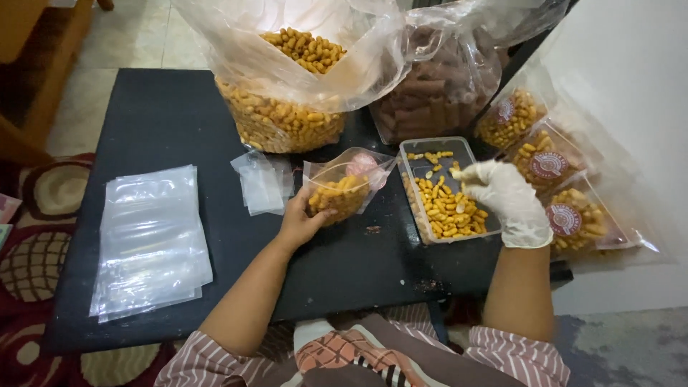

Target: The person transfers yellow snack pieces from a clear plastic container into a small clear plastic bag using gloved hands. After filling the bag, the person seals it and applies a round red sticker to the front.

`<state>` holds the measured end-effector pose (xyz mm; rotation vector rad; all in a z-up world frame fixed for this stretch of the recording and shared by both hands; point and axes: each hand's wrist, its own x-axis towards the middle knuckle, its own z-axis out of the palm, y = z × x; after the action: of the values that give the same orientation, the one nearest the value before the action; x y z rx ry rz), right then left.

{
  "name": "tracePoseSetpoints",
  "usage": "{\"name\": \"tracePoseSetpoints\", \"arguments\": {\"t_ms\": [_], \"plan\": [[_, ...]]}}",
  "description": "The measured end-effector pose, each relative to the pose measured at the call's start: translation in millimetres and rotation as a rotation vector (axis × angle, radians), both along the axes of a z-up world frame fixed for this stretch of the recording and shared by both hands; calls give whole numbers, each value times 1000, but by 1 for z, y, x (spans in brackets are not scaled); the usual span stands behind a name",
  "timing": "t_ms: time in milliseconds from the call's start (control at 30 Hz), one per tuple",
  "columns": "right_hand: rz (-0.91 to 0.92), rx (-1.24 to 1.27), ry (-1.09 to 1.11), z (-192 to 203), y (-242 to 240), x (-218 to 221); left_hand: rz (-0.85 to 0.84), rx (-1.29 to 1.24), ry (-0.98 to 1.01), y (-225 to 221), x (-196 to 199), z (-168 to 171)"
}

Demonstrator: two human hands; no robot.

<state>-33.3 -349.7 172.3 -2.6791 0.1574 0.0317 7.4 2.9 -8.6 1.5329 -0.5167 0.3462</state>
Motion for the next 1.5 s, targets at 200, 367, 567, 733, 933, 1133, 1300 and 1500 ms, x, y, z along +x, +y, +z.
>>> {"name": "tracePoseSetpoints", "arguments": {"t_ms": [200, 367, 567, 733, 933, 1133, 1300, 1500], "plan": [[-99, -165, 213, -74, -21, 20, 1, 5, -10, 0, 1, -2], [-80, -300, 347, -80, 15, 23, -9, -39, 22, -5, -3, -5], [-136, -410, 404, -84, 23, 43, 1, -24, 22, -2, 0, -4], [-153, -454, 408, -97, 6, 48, 4, -38, 26, -3, -2, -2], [-101, -54, 149, -97, -19, 39, 0, -41, 33, -1, 1, -10], [-184, -131, 338, -73, -10, 24, 10, -44, 37, -3, 2, -10], [300, 294, -156, 15, 31, -7, 26, 24, 2, -4, -2, 0], [762, 423, -233, 124, 132, -10, 28, 43, -8, -2, 2, -6]]}}
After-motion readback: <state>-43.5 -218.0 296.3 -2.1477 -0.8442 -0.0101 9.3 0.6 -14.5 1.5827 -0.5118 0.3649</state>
